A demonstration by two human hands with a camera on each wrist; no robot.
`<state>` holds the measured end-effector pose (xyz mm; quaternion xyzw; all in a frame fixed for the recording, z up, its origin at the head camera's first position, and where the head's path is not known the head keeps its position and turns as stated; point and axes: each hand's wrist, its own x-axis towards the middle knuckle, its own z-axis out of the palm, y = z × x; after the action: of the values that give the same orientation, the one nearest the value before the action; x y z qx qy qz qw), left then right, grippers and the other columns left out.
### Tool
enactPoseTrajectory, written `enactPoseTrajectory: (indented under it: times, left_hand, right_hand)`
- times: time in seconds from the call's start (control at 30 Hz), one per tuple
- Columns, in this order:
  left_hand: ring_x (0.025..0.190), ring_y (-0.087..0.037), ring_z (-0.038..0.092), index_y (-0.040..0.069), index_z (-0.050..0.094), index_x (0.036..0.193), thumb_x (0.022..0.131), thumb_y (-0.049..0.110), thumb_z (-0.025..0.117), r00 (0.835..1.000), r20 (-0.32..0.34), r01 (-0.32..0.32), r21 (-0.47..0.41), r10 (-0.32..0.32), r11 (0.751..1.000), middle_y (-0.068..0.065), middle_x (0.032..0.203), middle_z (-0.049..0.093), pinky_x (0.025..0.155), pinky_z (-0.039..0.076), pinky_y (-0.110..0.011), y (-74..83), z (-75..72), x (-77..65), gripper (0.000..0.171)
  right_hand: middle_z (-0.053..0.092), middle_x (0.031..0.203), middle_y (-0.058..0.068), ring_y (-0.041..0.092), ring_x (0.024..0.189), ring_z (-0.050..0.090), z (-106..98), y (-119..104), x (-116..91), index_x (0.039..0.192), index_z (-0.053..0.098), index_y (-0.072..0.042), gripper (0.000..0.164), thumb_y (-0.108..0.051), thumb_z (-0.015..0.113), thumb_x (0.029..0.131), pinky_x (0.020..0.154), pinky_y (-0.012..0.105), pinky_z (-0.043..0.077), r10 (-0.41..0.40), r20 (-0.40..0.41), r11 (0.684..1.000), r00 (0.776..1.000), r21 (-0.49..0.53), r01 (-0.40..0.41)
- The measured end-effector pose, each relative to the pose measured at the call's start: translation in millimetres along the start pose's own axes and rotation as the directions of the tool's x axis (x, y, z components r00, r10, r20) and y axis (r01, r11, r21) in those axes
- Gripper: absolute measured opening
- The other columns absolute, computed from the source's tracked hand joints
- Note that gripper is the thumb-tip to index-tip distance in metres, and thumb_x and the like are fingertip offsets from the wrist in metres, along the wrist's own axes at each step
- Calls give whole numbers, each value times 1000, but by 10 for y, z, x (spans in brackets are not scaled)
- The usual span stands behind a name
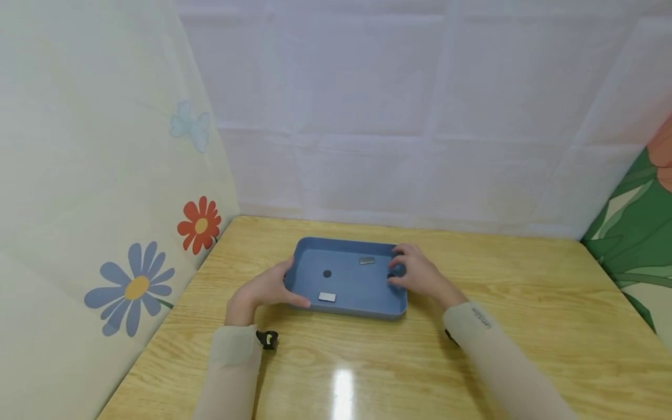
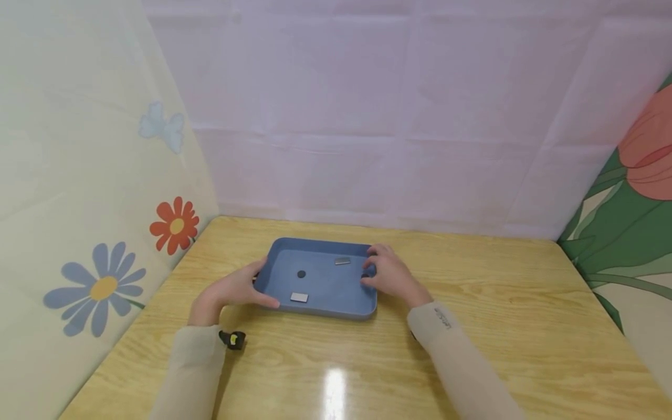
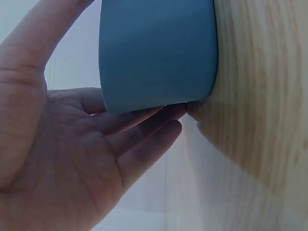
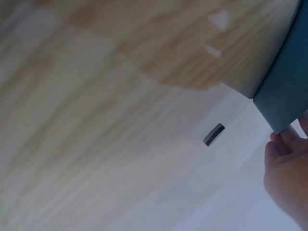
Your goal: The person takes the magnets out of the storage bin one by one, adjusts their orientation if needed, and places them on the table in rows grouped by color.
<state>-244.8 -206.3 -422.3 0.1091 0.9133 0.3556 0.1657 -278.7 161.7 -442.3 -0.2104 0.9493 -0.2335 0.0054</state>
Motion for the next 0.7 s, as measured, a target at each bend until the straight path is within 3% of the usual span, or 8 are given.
enactPoseTrajectory:
  times: [0.5, 0.7]
  left_hand:
    - [157, -45, 23, -6, 6, 163, 73, 45, 93, 1000, -4, -20, 11, 20, 1000, -27, 171, 16, 126, 28, -60, 3, -17, -1, 135]
    - [158, -44, 22, -5, 6, 163, 73, 46, 93, 1000, 0, 0, 3, 0, 1000, -25, 171, 16, 127, 27, -60, 5, -18, -10, 135]
  right_hand:
    - [53, 148, 16, 37, 146, 37, 19, -139, 57, 95, 81, -8, 13, -18, 84, 87, 122, 54, 38, 94, 3, 991, 996, -93, -93]
    - [52, 149, 15, 36, 146, 36, 21, -166, 49, 92, 82, -10, 9, -17, 83, 87, 122, 53, 38, 112, 9, 990, 994, -92, -110]
